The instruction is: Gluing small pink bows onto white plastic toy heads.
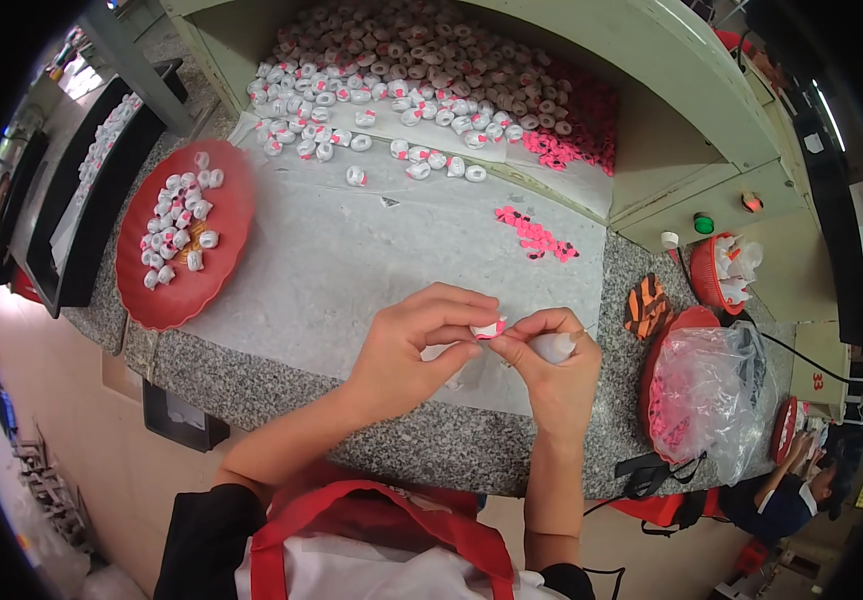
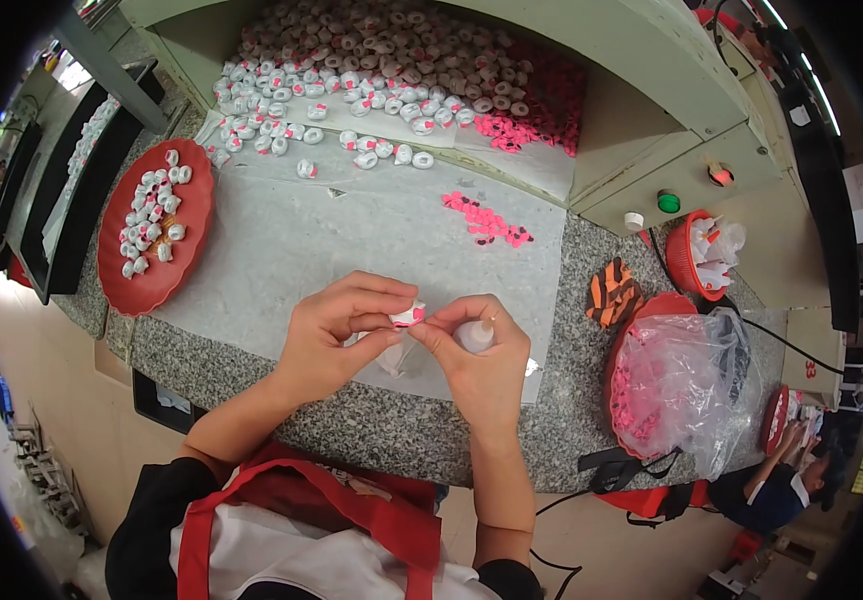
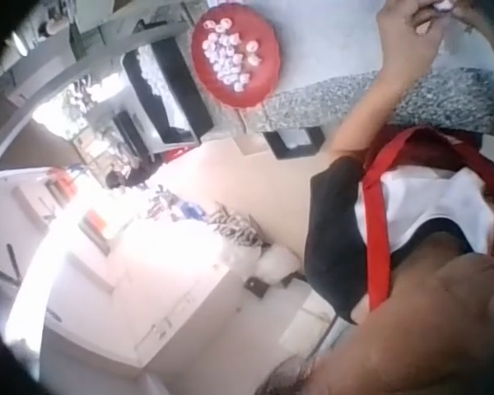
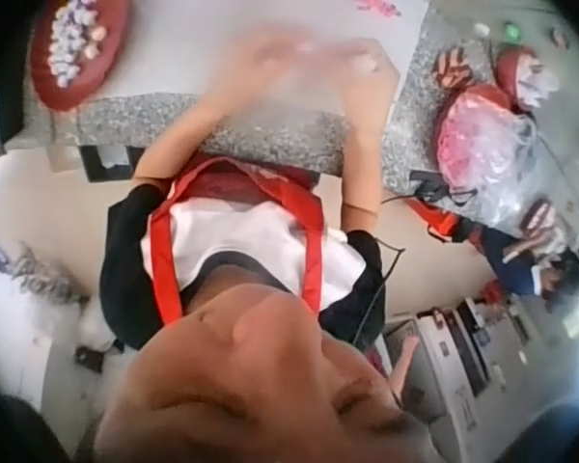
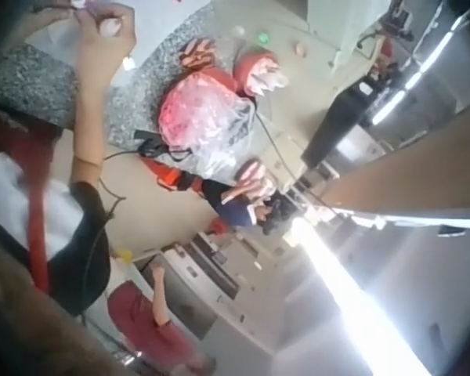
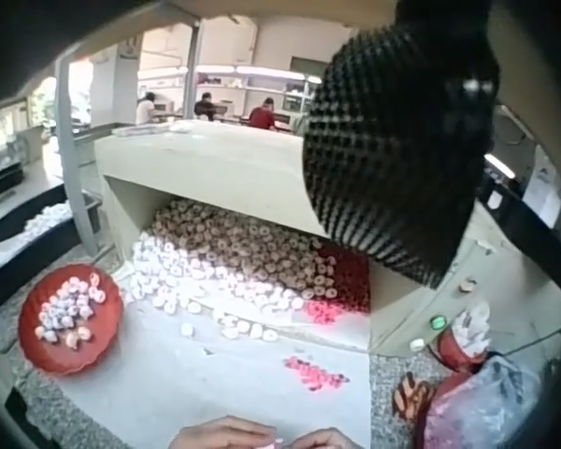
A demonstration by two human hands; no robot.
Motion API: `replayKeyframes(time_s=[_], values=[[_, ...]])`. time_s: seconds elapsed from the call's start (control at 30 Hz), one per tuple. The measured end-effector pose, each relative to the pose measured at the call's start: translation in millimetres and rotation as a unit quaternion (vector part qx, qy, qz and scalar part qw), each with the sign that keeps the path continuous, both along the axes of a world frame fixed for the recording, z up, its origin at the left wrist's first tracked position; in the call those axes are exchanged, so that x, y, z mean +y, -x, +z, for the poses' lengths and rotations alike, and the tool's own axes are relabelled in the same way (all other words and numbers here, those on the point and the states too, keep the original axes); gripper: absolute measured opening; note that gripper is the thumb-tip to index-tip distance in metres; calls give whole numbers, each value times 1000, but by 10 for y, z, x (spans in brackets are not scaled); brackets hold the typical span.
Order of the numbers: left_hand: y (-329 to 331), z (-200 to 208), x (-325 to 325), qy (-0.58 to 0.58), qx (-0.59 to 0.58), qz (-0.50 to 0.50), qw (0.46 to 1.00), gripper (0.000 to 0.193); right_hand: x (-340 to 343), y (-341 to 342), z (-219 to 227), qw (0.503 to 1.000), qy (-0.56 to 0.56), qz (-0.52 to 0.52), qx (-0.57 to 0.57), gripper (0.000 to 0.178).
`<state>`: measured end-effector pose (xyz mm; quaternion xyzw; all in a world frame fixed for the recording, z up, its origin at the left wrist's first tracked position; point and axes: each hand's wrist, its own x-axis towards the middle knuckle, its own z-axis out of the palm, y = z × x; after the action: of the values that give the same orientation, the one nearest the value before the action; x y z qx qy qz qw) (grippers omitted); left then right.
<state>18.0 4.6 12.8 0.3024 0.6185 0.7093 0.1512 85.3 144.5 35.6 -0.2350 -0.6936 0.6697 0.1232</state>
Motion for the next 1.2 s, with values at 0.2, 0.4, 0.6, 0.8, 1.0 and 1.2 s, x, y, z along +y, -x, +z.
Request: replayKeyframes(time_s=[0.2,0.4,0.6,0.8,1.0,1.2], values=[[75,-116,-30,-97,-218,-70,969,27,-104,26,27,999,-22,37,18,20],[-24,-114,40,-80,-132,-2,988,24,-26,6,-83,998,-26,54,37,15],[35,-188,19,-41,-305,-1,952,24,-72,68,-162,999,-32,25,23,9],[68,-253,50,-45,-294,22,954,23,-21,131,-299,999,2,42,-18,9],[168,-301,-15,-126,-507,-41,851,22,-42,103,-127,980,-138,82,121,21],[69,-73,-30,-49,-319,-47,945,23,30,47,-217,986,0,87,141,20]])
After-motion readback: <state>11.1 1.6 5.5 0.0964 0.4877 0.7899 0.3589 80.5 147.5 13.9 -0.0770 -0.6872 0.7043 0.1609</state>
